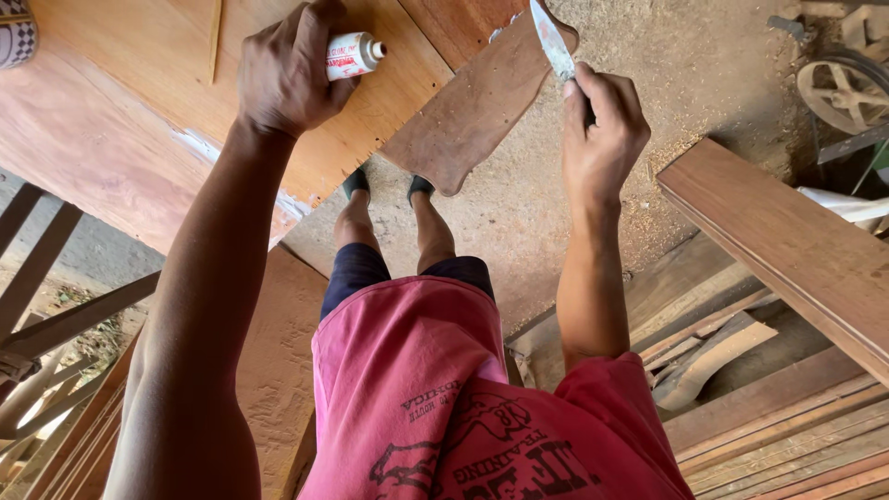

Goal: The person applies white wood filler from a tube onto holes and seams of wooden furniture panels, spreading and smoothing it with a small putty knife. They work across several panels on a workbench, then carry the filler tube and a can of filler across the workshop and set them on a stool.

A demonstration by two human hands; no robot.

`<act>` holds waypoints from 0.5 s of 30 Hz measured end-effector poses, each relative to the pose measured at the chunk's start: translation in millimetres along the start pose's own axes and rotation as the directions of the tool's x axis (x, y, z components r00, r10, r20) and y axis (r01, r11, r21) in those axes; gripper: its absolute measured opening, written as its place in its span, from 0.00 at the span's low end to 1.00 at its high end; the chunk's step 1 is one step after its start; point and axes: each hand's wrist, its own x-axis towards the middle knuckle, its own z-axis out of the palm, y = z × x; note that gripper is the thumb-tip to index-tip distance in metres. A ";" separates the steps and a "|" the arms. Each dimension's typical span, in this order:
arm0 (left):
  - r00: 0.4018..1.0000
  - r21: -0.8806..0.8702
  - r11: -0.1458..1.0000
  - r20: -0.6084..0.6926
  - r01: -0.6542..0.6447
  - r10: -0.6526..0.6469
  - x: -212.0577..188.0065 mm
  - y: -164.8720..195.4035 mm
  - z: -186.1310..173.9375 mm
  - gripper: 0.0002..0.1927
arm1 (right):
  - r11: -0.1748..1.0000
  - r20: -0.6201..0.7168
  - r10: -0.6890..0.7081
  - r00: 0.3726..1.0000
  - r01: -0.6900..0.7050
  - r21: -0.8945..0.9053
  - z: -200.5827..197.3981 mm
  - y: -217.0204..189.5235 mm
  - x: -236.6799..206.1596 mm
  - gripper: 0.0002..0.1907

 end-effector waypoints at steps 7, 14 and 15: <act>1.000 0.094 0.996 0.018 0.004 -0.006 -7.4 -8.1 5.0 0.29 | 0.998 0.124 -0.037 0.992 0.030 0.054 -1.2 -4.3 -2.7 0.09; 1.000 0.090 0.996 -0.001 -0.016 0.016 -7.9 -7.6 6.1 0.31 | 1.000 0.146 0.003 0.989 -0.004 0.010 1.4 3.9 -1.8 0.08; 1.000 0.095 0.996 0.011 -0.003 0.002 -7.9 -7.2 6.1 0.30 | 0.999 0.173 0.000 0.985 -0.006 0.034 1.5 2.5 -1.1 0.08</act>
